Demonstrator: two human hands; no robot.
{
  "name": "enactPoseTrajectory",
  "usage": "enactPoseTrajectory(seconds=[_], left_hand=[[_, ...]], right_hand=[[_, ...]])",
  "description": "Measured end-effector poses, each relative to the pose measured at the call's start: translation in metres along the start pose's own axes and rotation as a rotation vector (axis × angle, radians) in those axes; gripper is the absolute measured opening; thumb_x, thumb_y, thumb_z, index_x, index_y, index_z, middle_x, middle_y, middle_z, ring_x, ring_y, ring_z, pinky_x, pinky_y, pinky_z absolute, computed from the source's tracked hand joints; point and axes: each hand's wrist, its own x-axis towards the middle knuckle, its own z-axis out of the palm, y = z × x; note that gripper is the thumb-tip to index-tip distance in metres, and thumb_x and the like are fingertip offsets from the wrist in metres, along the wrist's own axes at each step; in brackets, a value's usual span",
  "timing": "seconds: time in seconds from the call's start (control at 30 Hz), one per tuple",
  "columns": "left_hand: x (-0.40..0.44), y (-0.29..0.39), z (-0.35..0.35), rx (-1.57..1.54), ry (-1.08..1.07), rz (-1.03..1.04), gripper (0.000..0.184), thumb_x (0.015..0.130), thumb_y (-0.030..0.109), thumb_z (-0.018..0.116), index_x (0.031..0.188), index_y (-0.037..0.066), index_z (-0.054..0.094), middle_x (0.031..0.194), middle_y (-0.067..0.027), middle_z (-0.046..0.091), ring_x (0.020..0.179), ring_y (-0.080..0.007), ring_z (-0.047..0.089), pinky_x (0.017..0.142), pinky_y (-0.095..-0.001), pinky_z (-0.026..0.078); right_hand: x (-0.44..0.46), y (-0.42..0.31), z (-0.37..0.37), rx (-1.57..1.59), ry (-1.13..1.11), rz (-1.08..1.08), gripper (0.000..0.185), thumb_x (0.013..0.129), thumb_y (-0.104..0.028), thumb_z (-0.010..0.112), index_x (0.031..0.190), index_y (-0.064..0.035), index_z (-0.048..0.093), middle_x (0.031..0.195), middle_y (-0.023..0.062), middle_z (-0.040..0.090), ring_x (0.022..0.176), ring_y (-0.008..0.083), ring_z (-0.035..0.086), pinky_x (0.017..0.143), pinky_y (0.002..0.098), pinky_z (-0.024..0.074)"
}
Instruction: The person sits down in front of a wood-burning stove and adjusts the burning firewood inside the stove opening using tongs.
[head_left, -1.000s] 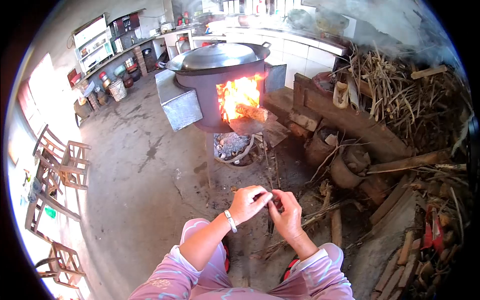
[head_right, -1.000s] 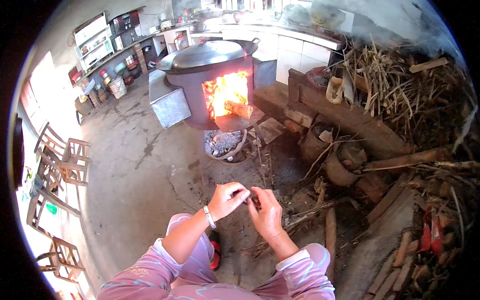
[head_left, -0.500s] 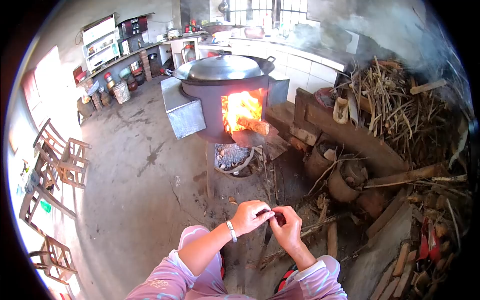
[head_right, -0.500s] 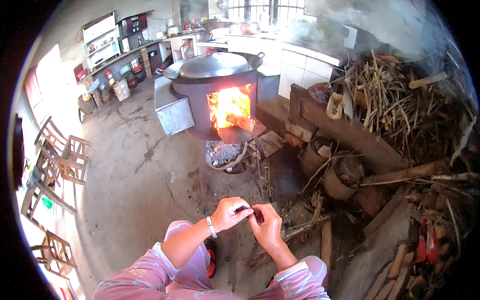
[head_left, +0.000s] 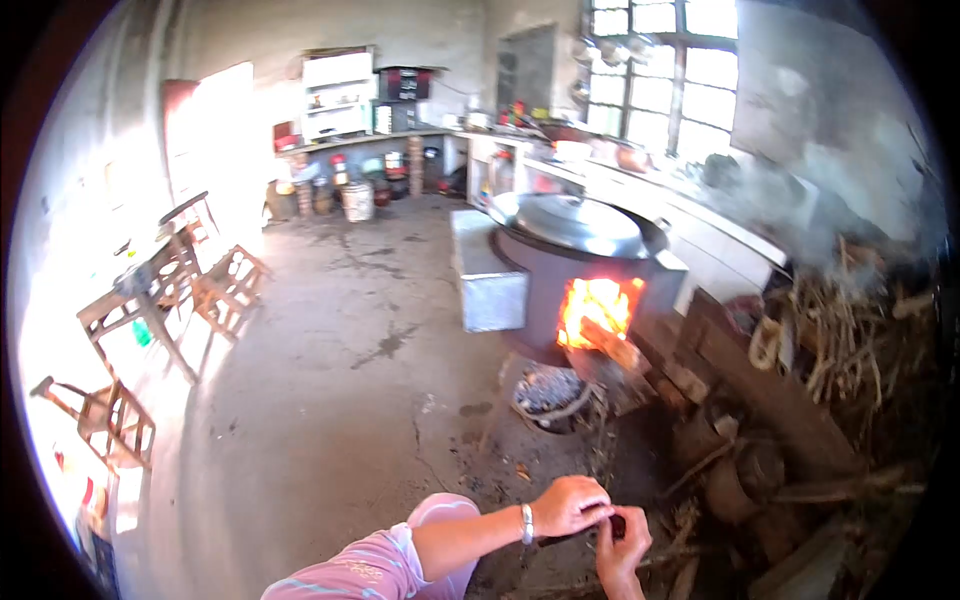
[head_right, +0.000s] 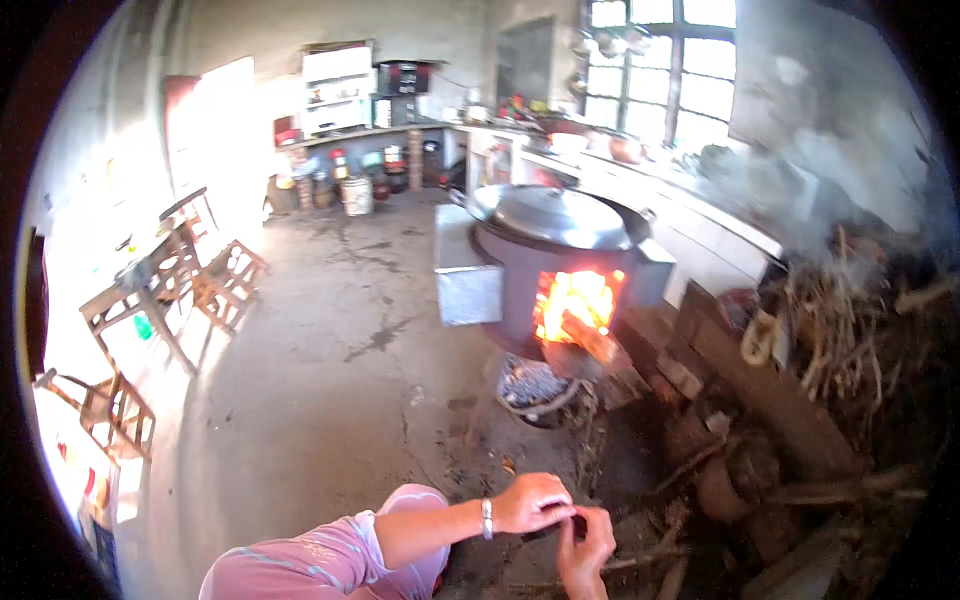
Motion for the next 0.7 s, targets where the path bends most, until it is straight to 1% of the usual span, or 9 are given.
enactPoseTrajectory(seconds=[0.03,0.07,0.13,0.17,0.27,0.37,0.57,0.67,0.7], left_hand=[[-0.003,-0.002,0.001,0.004,-0.002,-0.003,0.015,0.084,0.015,0.07,0.079,0.004,0.062,0.071,-0.0101,0.06,0.068,-0.0292,0.059,0.061,-0.0392,0.047],[-0.005,-0.005,0.003,-0.001,-0.009,-0.008,0.015,0.084,0.016,0.07,0.079,0.004,0.061,0.071,-0.0101,0.059,0.068,-0.0293,0.059,0.061,-0.0394,0.047],[-0.008,-0.007,0.005,-0.001,-0.006,-0.003,0.016,0.086,0.016,0.068,0.079,0.004,0.06,0.071,-0.0102,0.059,0.068,-0.0296,0.058,0.062,-0.0401,0.046],[-0.009,-0.008,0.006,0.003,-0.008,-0.016,0.017,0.086,0.017,0.067,0.078,0.004,0.06,0.07,-0.0105,0.059,0.068,-0.0303,0.058,0.061,-0.0407,0.046],[-0.01,-0.009,0.005,0.008,-0.01,-0.017,0.017,0.085,0.017,0.067,0.078,0.004,0.06,0.069,-0.0108,0.058,0.067,-0.031,0.058,0.06,-0.0408,0.046],[-0.009,-0.006,0.001,0.018,-0.027,-0.025,0.02,0.085,0.019,0.068,0.075,0.004,0.058,0.067,-0.0106,0.056,0.065,-0.0309,0.057,0.059,-0.0405,0.045],[-0.007,-0.003,-0.002,0.014,-0.046,-0.066,0.025,0.082,0.025,0.071,0.073,0.006,0.058,0.067,-0.0094,0.056,0.065,-0.0301,0.056,0.059,-0.0398,0.045],[-0.005,-0.001,-0.001,-0.022,-0.026,-0.054,0.026,0.081,0.027,0.073,0.074,0.007,0.058,0.068,-0.0084,0.057,0.066,-0.0293,0.057,0.059,-0.039,0.045],[-0.005,-0.001,0.0,-0.035,-0.019,-0.051,0.027,0.08,0.028,0.074,0.074,0.007,0.058,0.068,-0.008,0.057,0.066,-0.029,0.057,0.059,-0.0387,0.046]], right_hand=[[-0.001,-0.001,0.001,0.008,0.009,-0.002,0.01,0.08,0.003,0.067,0.087,0.0008,0.06,0.077,0.0084,0.056,0.064,0.0148,0.054,0.056,0.0281,0.0439],[-0.003,0.0,0.0,-0.029,-0.046,0.048,0.013,0.08,0.002,0.066,0.092,0.001,0.06,0.081,0.0096,0.059,0.069,0.0166,0.057,0.061,0.0293,0.0465],[-0.002,-0.007,0.002,-0.045,0.023,-0.058,0.008,0.085,-0.005,0.065,0.093,-0.0025,0.065,0.085,0.0131,0.063,0.076,0.0277,0.061,0.07,0.036,0.0513],[-0.004,-0.006,0.002,-0.015,-0.016,0.034,0.013,0.084,-0.001,0.066,0.096,-0.0005,0.066,0.091,0.0148,0.064,0.084,0.0309,0.062,0.079,0.0388,0.0499],[0.002,-0.012,0.005,-0.089,0.061,-0.181,0.004,0.086,-0.006,0.062,0.087,-0.003,0.062,0.075,0.0093,0.059,0.065,0.0223,0.058,0.058,0.0323,0.0492],[-0.008,0.008,0.009,0.0,-0.02,-0.048,0.015,0.08,0.002,0.068,0.092,-0.0003,0.06,0.081,0.0116,0.056,0.065,0.0237,0.057,0.057,0.0325,0.0456],[-0.005,0.004,0.01,-0.018,-0.058,-0.013,0.018,0.08,-0.001,0.065,0.097,0.0005,0.06,0.084,0.0124,0.057,0.071,0.026,0.059,0.063,0.0342,0.0473],[0.002,-0.006,0.013,0.066,-0.029,0.029,0.02,0.081,-0.001,0.064,0.101,0.0012,0.06,0.087,0.0116,0.061,0.076,0.0196,0.06,0.069,0.0313,0.049],[0.002,-0.004,0.013,0.061,-0.039,0.027,0.022,0.082,-0.003,0.064,0.103,0.0014,0.06,0.089,0.0121,0.062,0.079,0.0205,0.06,0.072,0.032,0.0492]])
